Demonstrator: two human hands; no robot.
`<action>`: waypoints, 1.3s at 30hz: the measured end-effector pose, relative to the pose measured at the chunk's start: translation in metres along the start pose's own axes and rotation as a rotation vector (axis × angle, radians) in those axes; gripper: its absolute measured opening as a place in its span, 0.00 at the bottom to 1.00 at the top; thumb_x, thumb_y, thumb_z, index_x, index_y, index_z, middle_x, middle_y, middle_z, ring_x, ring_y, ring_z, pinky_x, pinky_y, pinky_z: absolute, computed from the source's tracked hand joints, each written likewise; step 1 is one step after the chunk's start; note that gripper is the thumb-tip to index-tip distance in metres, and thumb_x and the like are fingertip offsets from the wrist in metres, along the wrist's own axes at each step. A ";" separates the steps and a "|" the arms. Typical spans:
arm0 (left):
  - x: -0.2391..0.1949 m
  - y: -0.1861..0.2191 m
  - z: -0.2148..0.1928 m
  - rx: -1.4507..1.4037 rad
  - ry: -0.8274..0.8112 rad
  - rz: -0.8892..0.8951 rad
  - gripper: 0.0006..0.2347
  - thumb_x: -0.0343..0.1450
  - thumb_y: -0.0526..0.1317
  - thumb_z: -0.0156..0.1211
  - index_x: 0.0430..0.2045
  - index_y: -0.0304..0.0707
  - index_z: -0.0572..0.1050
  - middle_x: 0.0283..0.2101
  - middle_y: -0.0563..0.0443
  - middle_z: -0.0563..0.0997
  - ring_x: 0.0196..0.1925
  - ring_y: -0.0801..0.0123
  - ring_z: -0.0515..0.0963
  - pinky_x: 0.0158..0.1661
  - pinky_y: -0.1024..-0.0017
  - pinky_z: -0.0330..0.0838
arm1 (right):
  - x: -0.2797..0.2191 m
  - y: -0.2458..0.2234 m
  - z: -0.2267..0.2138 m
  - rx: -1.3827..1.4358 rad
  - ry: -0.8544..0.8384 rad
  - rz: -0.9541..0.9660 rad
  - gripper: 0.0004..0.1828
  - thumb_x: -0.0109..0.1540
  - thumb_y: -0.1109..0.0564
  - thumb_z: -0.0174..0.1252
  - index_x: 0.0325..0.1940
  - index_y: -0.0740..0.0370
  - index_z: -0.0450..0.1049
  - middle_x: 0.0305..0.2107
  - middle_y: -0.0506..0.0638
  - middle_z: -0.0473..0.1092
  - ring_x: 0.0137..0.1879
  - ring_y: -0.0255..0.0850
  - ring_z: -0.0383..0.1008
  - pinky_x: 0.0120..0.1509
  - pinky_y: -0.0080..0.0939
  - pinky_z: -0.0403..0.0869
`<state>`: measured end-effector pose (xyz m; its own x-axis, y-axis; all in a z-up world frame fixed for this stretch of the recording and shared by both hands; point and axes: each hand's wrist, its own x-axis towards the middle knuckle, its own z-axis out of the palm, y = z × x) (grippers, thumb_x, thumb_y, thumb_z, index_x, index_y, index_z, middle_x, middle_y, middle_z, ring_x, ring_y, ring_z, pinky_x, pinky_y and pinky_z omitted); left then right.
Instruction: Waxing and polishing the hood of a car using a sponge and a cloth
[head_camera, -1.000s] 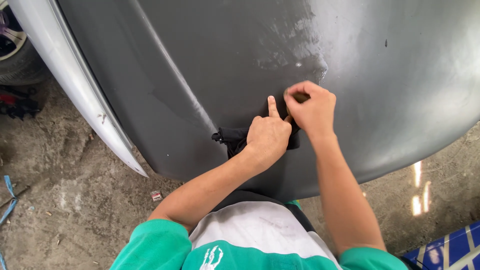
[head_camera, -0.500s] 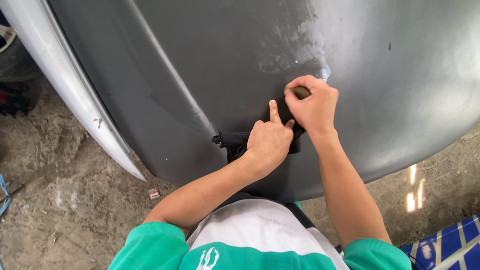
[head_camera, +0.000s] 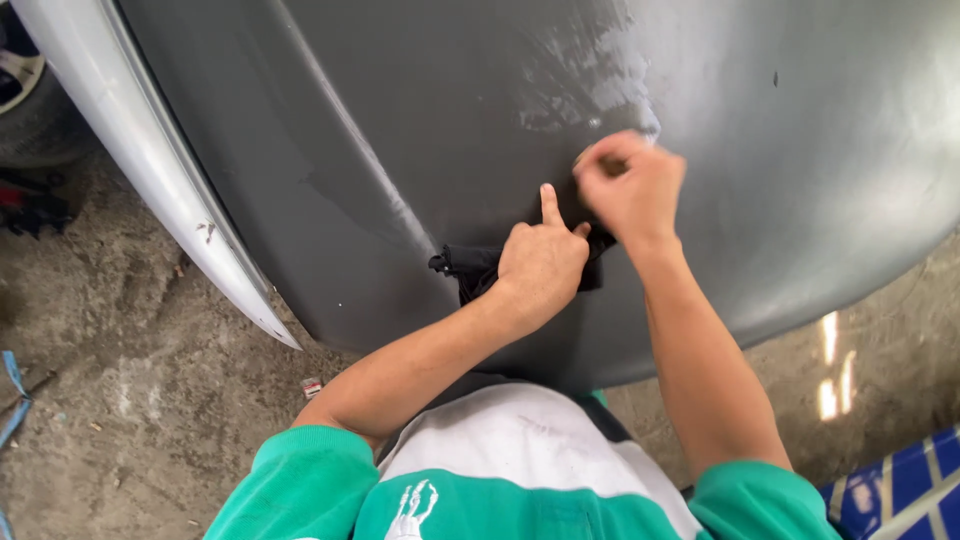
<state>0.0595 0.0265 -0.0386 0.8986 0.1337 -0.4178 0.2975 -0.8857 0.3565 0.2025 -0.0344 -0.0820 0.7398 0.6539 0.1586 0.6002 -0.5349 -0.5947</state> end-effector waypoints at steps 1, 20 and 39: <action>0.000 0.002 -0.001 0.022 0.009 -0.004 0.24 0.71 0.34 0.58 0.65 0.47 0.69 0.68 0.12 0.56 0.29 0.58 0.85 0.37 0.58 0.74 | 0.005 0.022 -0.004 -0.032 0.197 0.006 0.05 0.53 0.54 0.70 0.29 0.44 0.80 0.25 0.41 0.78 0.35 0.41 0.81 0.40 0.40 0.78; -0.015 0.007 -0.008 -0.048 0.033 -0.054 0.23 0.71 0.41 0.56 0.64 0.51 0.70 0.71 0.17 0.53 0.36 0.49 0.86 0.41 0.55 0.75 | -0.005 0.022 -0.021 -0.070 0.302 -0.254 0.11 0.56 0.61 0.74 0.38 0.47 0.82 0.36 0.39 0.79 0.50 0.41 0.76 0.55 0.40 0.75; -0.064 -0.097 -0.017 -0.965 0.074 -0.137 0.16 0.57 0.45 0.69 0.39 0.61 0.85 0.36 0.53 0.87 0.38 0.62 0.85 0.42 0.65 0.79 | -0.068 -0.001 0.006 -0.242 0.318 -0.582 0.14 0.64 0.70 0.54 0.51 0.62 0.78 0.49 0.56 0.76 0.55 0.55 0.76 0.59 0.51 0.70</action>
<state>-0.0212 0.1114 -0.0320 0.8448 0.2650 -0.4648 0.5072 -0.1202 0.8534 0.1502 -0.0748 -0.0971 0.3086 0.7013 0.6426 0.9489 -0.2736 -0.1572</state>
